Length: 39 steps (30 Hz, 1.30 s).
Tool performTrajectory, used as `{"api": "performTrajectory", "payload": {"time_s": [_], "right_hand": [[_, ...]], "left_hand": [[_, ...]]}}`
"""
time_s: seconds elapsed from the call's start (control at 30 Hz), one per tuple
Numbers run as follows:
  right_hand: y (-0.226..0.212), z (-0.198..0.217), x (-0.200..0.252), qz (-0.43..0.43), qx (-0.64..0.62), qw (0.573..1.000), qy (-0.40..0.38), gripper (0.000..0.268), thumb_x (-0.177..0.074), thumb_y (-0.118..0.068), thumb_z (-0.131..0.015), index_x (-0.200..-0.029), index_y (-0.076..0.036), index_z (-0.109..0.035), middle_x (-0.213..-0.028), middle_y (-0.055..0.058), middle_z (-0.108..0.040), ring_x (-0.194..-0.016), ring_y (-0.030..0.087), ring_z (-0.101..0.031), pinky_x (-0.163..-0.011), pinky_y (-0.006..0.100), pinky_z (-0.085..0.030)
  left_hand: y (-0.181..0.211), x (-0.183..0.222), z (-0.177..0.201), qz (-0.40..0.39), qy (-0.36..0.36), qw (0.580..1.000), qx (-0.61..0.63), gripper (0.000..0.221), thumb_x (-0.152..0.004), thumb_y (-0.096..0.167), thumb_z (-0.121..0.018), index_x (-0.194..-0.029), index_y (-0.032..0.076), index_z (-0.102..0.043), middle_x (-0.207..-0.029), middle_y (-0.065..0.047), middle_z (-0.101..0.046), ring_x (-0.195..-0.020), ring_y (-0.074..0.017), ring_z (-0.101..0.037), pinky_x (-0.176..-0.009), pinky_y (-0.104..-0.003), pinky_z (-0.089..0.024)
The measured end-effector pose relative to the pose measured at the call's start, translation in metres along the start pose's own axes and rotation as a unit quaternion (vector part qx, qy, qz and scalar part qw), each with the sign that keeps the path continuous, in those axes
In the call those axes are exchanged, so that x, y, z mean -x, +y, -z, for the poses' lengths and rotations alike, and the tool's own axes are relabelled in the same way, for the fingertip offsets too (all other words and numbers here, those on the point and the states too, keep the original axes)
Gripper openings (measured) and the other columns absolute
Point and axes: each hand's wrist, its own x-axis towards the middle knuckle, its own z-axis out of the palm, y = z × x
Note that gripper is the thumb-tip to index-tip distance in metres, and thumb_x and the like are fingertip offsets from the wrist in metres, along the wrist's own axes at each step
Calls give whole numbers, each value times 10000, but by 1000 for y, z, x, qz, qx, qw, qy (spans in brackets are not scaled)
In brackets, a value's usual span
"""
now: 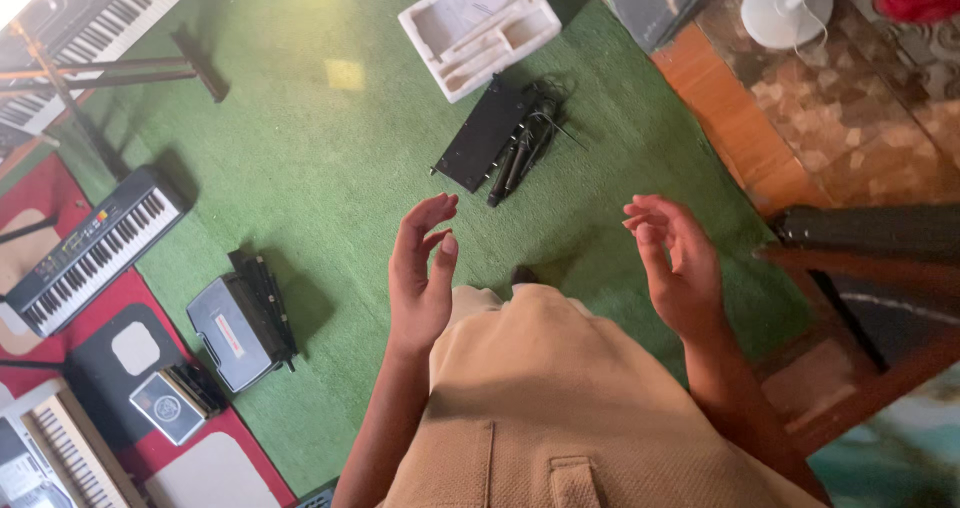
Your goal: The person places an electronic unit into a hard-shell case and then fits a foam insert into another case.
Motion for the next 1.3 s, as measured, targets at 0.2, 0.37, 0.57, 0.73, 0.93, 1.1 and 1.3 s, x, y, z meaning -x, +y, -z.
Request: {"api": "performTrajectory", "payload": {"time_s": [0.2, 0.37, 0.57, 0.73, 0.93, 1.1, 1.3], "right_hand": [[-5, -8, -30, 1, -27, 999, -20, 269, -1076, -73, -535, -1327, 17, -574, -1243, 100, -650, -1158, 170, -624, -1061, 328, -499], [-15, -21, -61, 59, 30, 997, -33, 216, -1071, -26, -531, -1264, 24, -613, -1309, 127, -637, -1233, 197, -612, -1077, 339, -487], [-27, -41, -102, 65, 54, 996, -35, 218, -1053, -32, -526, -1240, 17, -624, -1446, 148, -584, -1300, 228, -608, -1083, 350, -490], [-34, -61, -134, 59, 80, 995, -32, 244, -1047, -34, -527, -1266, 20, -621, -1450, 152, -590, -1347, 238, -570, -1100, 364, -459], [-37, -86, -170, 41, 60, 997, -19, 272, -1054, -66, -542, -1311, -1, -603, -1410, 122, -635, -1313, 204, -588, -1090, 345, -468], [-35, -91, -189, 27, 69, 997, -23, 325, -1056, -75, -521, -1367, -2, -579, -1389, 116, -634, -1255, 202, -609, -1056, 339, -479], [-31, -93, -229, 22, 69, 996, -48, 328, -1056, -62, -520, -1376, 3, -554, -1403, 125, -630, -1231, 214, -632, -1027, 346, -504]], "left_hand": [[-4, -8, 12, 5, 22, 1000, 14, 412, -1056, 160, -565, -1442, 28, -509, -1442, -131, -612, -1374, -236, -565, -1115, -389, -479], [-11, -31, 20, 10, 34, 999, 13, 409, -1034, 131, -555, -1427, 21, -521, -1442, -132, -620, -1363, -242, -580, -1103, -392, -491], [-20, -75, 35, 13, 30, 999, 14, 403, -1033, 120, -557, -1421, 17, -528, -1431, -134, -622, -1348, -240, -585, -1096, -387, -488], [-22, -118, 50, 11, 5, 1000, 6, 405, -1025, 155, -564, -1405, 13, -541, -1423, -133, -629, -1348, -242, -587, -1089, -391, -491], [-18, -168, 74, 19, -16, 1000, -18, 408, -1039, 221, -570, -1394, 21, -554, -1406, -138, -637, -1330, -253, -597, -1074, -407, -504], [-24, -194, 82, 16, -26, 999, -34, 415, -1044, 244, -569, -1398, 28, -552, -1405, -138, -639, -1324, -257, -604, -1072, -414, -517], [-32, -213, 79, 25, 0, 1000, -18, 404, -1056, 244, -572, -1396, 27, -553, -1396, -132, -638, -1313, -254, -611, -1056, -400, -519]]}}
